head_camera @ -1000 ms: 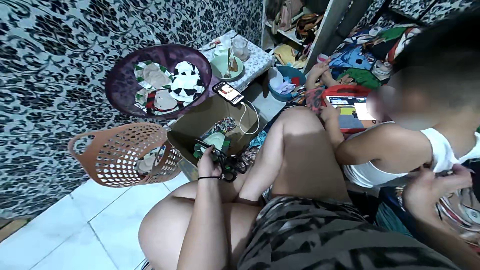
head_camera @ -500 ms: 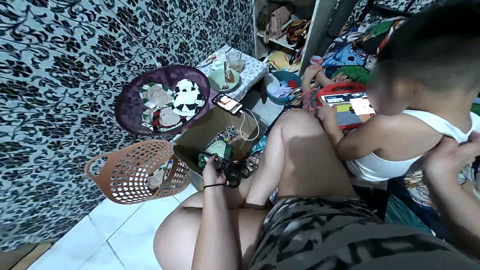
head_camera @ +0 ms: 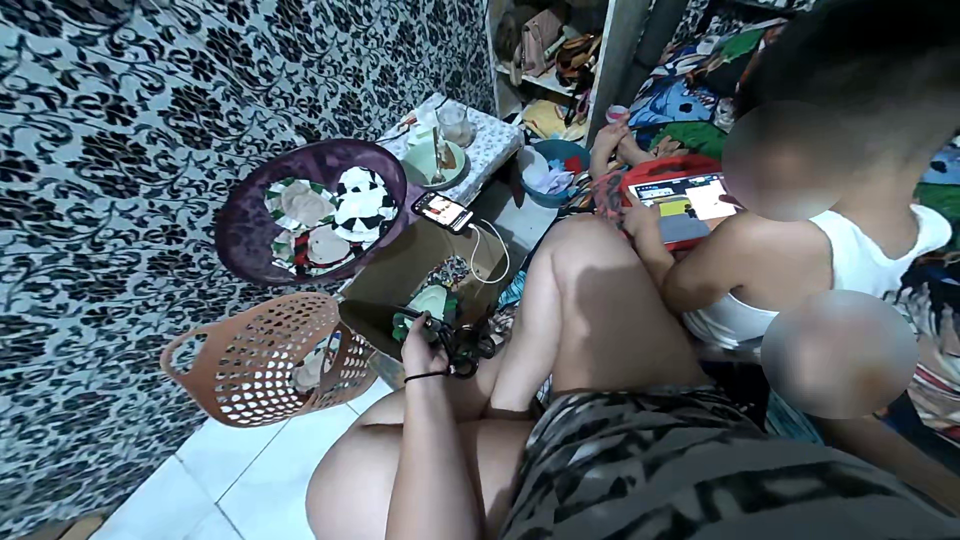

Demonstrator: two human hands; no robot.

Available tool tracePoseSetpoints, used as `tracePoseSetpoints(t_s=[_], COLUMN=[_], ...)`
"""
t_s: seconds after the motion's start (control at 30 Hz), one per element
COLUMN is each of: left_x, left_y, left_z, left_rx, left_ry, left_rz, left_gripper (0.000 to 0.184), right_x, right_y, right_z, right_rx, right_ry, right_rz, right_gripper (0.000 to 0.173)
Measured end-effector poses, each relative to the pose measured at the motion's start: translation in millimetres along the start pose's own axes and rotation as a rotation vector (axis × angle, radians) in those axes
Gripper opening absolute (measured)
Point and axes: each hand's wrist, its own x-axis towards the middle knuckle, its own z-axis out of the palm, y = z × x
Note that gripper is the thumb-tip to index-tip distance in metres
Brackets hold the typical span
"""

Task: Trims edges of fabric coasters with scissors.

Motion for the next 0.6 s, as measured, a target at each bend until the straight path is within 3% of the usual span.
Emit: tracePoseSetpoints(t_s=[0.17, 0.33, 0.5, 0.6], left_x=[-2.6, -9.2, -11.4, -11.5], left_y=[-1.6, -0.6, -4.2, -4.5], left_z=[-6.9, -5.4, -2.3, -2.2], left_rx=[0.054, 0.021, 0.050, 0.060], left_ry=[-0.044, -0.076, -0.069, -0.062], left_rz=[0.065, 0.107, 0.106, 0.093], left_gripper=[0.020, 0.015, 0.012, 0.012], right_x=[52.9, 48.5, -3.8, -10.5], right_y=[-41.3, -63.0, -20.5, 8.9], right_z=[-10.9, -17.5, -2.1, -1.6], right_rx=[0.002, -0.248, -0.317, -0.276], right_ry=[0.021, -0.014, -0.009, 0.019], right_rz=[0.095, -0.205, -0.391, -0.335], right_gripper=[0.067, 0.071, 0.074, 0.070])
